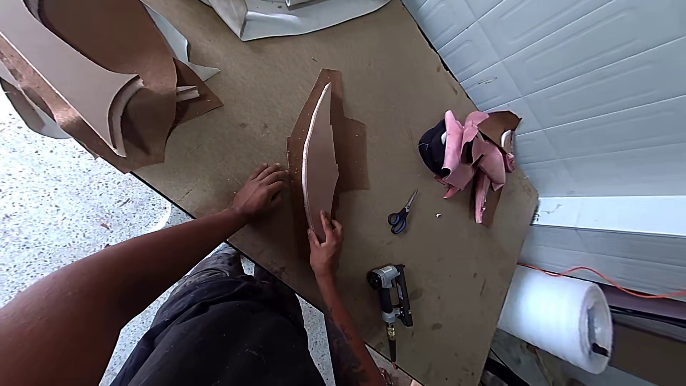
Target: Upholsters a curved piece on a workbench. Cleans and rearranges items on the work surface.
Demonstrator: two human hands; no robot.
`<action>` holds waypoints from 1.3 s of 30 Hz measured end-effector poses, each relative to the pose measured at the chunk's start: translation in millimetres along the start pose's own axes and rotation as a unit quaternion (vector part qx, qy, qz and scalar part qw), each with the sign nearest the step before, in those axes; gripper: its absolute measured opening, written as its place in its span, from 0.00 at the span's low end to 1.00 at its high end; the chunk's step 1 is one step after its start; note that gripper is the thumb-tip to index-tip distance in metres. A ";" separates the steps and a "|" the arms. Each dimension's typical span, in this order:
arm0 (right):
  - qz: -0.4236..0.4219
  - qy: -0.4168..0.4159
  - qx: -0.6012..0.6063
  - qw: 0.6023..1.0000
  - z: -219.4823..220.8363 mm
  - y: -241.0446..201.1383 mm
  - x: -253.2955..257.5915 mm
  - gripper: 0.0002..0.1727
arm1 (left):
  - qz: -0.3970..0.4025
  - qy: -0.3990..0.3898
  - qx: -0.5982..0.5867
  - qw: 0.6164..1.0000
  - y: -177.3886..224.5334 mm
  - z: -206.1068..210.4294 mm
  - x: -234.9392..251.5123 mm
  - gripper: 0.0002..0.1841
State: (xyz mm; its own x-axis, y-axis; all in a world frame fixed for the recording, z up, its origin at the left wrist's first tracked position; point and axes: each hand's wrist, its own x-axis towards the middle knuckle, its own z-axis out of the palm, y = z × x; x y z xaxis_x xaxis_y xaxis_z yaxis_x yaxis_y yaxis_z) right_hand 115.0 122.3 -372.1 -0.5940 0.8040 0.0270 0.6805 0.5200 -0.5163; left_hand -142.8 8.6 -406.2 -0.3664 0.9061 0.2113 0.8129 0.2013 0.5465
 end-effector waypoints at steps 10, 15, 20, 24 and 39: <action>-0.007 0.044 0.034 0.998 -20.8 -20.9 4.0 0.32 | 0.002 0.011 -0.006 1.000 -1.4 0.0 0.1 0.16; -0.003 0.024 0.021 0.999 4.8 -16.7 11.3 0.33 | -0.003 0.013 -0.008 1.000 -2.8 0.8 0.8 0.16; 0.008 0.014 0.011 1.000 10.5 -12.2 9.9 0.33 | -0.002 0.014 -0.009 1.000 -3.1 1.0 1.3 0.16; 0.008 0.018 0.020 1.000 7.2 -12.3 7.6 0.33 | -0.001 0.013 -0.009 1.000 -2.1 2.3 0.6 0.16; 0.040 -0.027 0.131 0.990 -9.7 -8.2 8.5 0.33 | 0.011 0.014 -0.019 1.000 -3.9 1.6 -0.5 0.15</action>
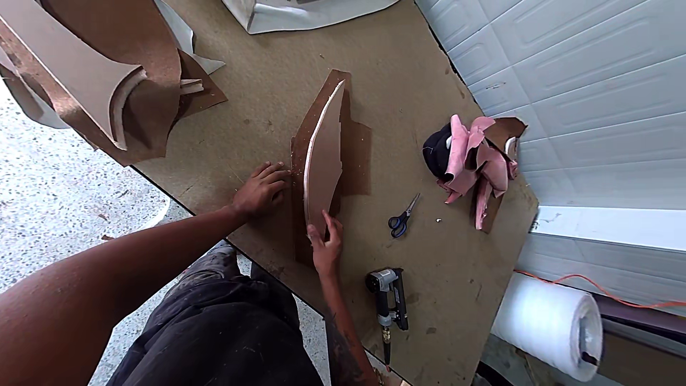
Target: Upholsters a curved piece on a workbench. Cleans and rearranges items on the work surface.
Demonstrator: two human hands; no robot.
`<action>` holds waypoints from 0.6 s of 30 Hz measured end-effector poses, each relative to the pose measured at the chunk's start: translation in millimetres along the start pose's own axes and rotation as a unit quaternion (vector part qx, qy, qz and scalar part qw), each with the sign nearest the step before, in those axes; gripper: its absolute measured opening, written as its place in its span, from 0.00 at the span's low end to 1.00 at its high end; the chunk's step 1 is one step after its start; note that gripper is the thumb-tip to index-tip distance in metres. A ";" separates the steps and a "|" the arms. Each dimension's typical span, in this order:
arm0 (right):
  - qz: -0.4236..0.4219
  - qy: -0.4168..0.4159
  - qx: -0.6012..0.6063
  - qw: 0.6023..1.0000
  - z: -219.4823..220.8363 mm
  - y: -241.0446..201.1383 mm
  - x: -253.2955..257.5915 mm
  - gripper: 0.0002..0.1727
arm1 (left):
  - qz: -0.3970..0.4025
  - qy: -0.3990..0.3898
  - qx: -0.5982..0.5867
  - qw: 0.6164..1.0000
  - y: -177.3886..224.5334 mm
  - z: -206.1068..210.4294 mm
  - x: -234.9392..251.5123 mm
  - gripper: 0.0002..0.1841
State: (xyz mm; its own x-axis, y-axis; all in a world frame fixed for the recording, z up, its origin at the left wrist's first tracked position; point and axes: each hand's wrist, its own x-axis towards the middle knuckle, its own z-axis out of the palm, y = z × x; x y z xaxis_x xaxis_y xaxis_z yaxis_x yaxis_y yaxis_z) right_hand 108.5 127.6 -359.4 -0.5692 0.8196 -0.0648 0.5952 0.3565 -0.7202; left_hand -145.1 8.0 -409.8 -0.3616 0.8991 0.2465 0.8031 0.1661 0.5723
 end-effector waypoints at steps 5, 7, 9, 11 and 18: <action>0.067 0.060 -0.082 0.993 -50.8 36.0 -25.4 0.27 | 0.021 0.026 -0.043 0.999 3.5 -6.6 -3.2 0.14; 0.083 0.067 -0.148 0.983 -53.0 54.5 -38.6 0.29 | 0.028 0.028 -0.056 0.998 14.1 -7.8 0.3 0.13; 0.097 0.065 -0.185 0.976 -47.3 60.3 -46.7 0.29 | 0.037 -0.006 -0.086 0.996 36.2 -11.0 6.8 0.12; 0.102 0.042 -0.186 0.976 -45.2 59.6 -48.9 0.21 | 0.049 -0.075 -0.124 0.988 69.3 -16.1 22.8 0.10; 0.226 -0.053 0.062 0.971 -64.9 46.7 -51.1 0.20 | -0.011 -0.358 0.018 0.934 155.0 9.2 83.3 0.24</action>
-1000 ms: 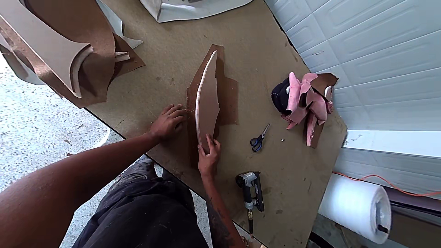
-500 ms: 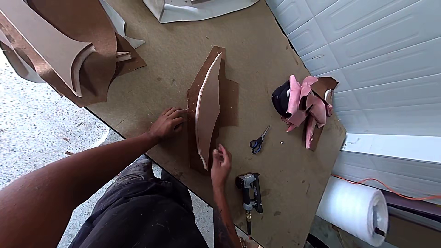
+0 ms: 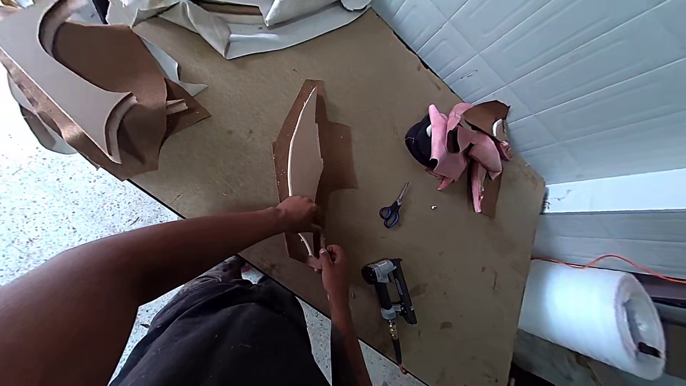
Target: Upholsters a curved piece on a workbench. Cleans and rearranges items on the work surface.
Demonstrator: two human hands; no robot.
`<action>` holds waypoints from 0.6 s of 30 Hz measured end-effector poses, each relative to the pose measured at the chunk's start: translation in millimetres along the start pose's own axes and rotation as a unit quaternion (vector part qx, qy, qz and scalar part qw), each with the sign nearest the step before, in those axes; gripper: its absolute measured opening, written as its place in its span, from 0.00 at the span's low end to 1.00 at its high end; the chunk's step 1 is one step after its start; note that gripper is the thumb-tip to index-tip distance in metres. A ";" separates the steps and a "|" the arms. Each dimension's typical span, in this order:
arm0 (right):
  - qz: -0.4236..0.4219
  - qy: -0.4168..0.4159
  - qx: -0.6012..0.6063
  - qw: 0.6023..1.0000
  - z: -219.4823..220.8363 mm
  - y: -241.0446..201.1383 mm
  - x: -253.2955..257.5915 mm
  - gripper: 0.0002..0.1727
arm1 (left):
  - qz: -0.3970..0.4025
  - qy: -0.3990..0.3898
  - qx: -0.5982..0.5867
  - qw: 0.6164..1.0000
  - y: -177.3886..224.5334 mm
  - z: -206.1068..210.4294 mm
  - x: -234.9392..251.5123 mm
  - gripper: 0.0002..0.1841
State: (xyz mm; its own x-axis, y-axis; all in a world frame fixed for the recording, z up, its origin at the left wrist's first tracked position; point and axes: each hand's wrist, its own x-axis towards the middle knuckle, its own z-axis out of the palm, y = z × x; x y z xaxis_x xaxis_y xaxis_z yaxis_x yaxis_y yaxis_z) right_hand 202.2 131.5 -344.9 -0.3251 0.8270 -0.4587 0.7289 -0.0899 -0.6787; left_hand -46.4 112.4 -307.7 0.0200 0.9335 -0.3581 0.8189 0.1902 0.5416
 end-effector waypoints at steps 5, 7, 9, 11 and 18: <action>0.117 -0.115 0.261 0.951 -7.9 22.3 -19.0 0.21 | -0.119 -0.035 0.085 0.989 26.4 22.5 9.2 0.32; 0.112 -0.147 0.260 0.948 -9.9 29.5 -19.5 0.20 | -0.147 -0.037 0.089 0.984 35.6 26.8 10.1 0.35; 0.108 -0.167 0.227 0.953 -11.0 29.0 -15.0 0.19 | -0.170 -0.038 0.095 0.980 42.5 28.5 12.5 0.36; 0.107 -0.180 0.195 0.958 -10.0 28.6 -10.3 0.21 | -0.180 -0.036 0.098 0.978 44.4 30.2 13.9 0.35; 0.038 -0.220 0.141 0.964 -10.2 46.6 -12.2 0.20 | -0.188 -0.002 0.079 0.979 41.5 36.6 9.7 0.32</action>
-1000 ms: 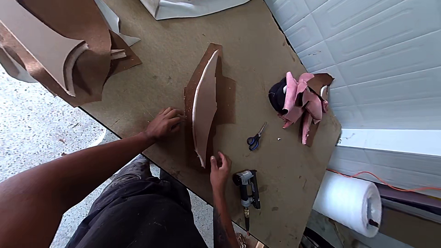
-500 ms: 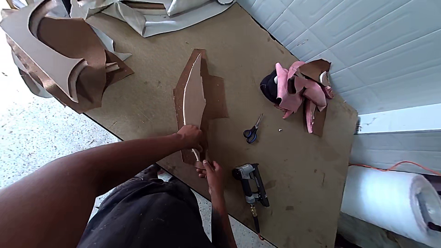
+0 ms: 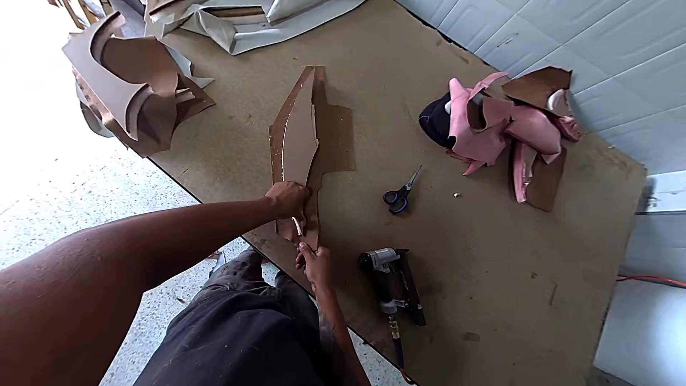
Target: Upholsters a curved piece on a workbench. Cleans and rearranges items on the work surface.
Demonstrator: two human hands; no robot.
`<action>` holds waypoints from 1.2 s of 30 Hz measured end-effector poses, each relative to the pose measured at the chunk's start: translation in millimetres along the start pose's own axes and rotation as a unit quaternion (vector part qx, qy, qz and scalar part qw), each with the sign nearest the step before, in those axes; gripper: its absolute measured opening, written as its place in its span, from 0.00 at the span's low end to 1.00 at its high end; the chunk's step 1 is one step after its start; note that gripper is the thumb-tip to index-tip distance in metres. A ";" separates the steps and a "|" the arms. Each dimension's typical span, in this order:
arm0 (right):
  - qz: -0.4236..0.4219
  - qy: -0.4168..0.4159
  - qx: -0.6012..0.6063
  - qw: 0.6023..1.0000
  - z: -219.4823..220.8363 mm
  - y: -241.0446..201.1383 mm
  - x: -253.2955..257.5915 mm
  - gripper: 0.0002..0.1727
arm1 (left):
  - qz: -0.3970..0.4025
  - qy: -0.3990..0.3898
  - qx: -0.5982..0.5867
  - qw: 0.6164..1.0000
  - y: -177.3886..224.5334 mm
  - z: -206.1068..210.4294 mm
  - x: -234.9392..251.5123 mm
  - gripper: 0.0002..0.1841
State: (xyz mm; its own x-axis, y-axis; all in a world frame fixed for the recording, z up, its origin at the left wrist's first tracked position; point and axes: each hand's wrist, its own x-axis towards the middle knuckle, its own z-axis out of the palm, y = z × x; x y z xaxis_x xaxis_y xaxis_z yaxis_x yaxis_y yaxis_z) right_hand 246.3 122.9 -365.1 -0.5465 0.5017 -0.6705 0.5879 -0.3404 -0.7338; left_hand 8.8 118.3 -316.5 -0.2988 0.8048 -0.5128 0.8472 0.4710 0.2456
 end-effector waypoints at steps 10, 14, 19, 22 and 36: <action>-0.064 -0.005 0.039 0.997 -3.5 2.5 -6.3 0.21 | 0.017 0.023 -0.004 1.000 3.6 8.7 -5.1 0.33; -0.057 -0.037 0.040 0.997 -3.5 -28.1 12.4 0.19 | 0.033 0.034 -0.006 0.999 1.6 14.2 -0.6 0.32; 0.037 -0.092 -0.006 0.995 -4.6 -59.9 34.9 0.19 | 0.080 -0.009 -0.031 0.996 -13.8 5.5 2.0 0.21; 0.045 -0.099 -0.089 0.990 -7.4 -78.9 48.1 0.18 | 0.092 -0.044 -0.025 0.994 -13.8 1.1 -2.7 0.41; -0.245 0.162 -0.198 0.935 -94.9 -48.9 -9.7 0.19 | 0.046 0.038 -0.026 0.998 -6.4 24.6 -5.4 0.33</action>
State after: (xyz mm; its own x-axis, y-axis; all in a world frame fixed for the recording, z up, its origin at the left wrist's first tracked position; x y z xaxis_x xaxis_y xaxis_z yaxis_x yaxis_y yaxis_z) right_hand 279.4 210.2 -312.4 -0.6364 0.7570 -0.1481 0.5242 0.2837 -0.8030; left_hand 15.8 102.1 -335.6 -0.2553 0.8691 -0.4236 0.8493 0.4110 0.3315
